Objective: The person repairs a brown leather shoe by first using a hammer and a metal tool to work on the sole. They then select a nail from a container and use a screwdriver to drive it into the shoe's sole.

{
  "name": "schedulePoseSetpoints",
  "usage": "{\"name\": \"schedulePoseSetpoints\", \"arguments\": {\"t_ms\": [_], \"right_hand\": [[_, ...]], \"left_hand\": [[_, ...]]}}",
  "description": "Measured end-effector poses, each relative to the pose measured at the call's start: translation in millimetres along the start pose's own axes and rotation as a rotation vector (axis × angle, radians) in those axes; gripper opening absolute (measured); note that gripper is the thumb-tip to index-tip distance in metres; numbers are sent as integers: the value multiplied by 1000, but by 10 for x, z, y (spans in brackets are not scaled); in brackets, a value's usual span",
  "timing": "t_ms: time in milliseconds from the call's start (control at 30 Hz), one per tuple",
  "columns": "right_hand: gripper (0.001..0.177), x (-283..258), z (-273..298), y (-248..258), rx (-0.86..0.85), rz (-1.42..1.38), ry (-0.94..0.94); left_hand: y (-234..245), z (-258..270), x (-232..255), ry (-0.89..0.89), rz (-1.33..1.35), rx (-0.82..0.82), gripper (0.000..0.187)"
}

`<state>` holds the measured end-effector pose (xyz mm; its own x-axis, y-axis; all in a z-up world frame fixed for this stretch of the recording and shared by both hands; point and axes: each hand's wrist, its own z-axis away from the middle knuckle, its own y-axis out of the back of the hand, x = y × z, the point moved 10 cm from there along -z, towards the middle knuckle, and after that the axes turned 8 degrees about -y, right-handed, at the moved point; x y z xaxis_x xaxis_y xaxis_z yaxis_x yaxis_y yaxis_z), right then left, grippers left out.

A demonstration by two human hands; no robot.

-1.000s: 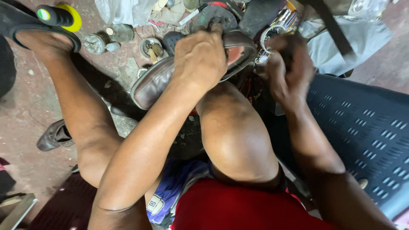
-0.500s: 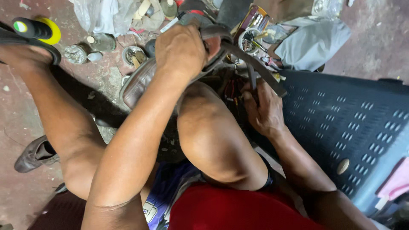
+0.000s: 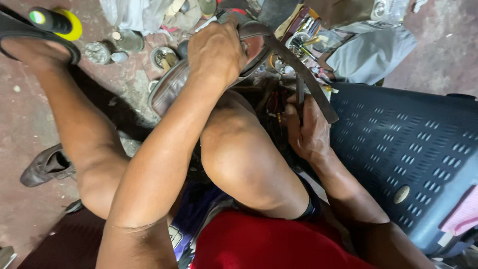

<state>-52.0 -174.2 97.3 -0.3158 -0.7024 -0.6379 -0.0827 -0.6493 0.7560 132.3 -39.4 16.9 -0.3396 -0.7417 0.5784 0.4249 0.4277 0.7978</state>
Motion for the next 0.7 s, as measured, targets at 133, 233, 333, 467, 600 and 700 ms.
{"name": "schedulePoseSetpoints", "arguments": {"t_ms": [133,233,333,467,600,700], "right_hand": [[15,-26,-84,-123,1,66,6],[17,120,-111,-228,-66,49,-48],[16,80,34,-116,30,52,49],[20,245,-18,-318,-28,246,-1],[20,457,-56,-429,-101,160,-125],[22,168,159,-98,144,16,169]], "left_hand": [[53,13,19,-58,10,36,33],[68,65,-22,-21,28,65,31],[39,35,-21,-3,14,2,32],[92,44,-20,23,30,9,38],[-4,67,-28,75,-23,-71,37],[36,44,-9,60,-9,-43,43]]}}
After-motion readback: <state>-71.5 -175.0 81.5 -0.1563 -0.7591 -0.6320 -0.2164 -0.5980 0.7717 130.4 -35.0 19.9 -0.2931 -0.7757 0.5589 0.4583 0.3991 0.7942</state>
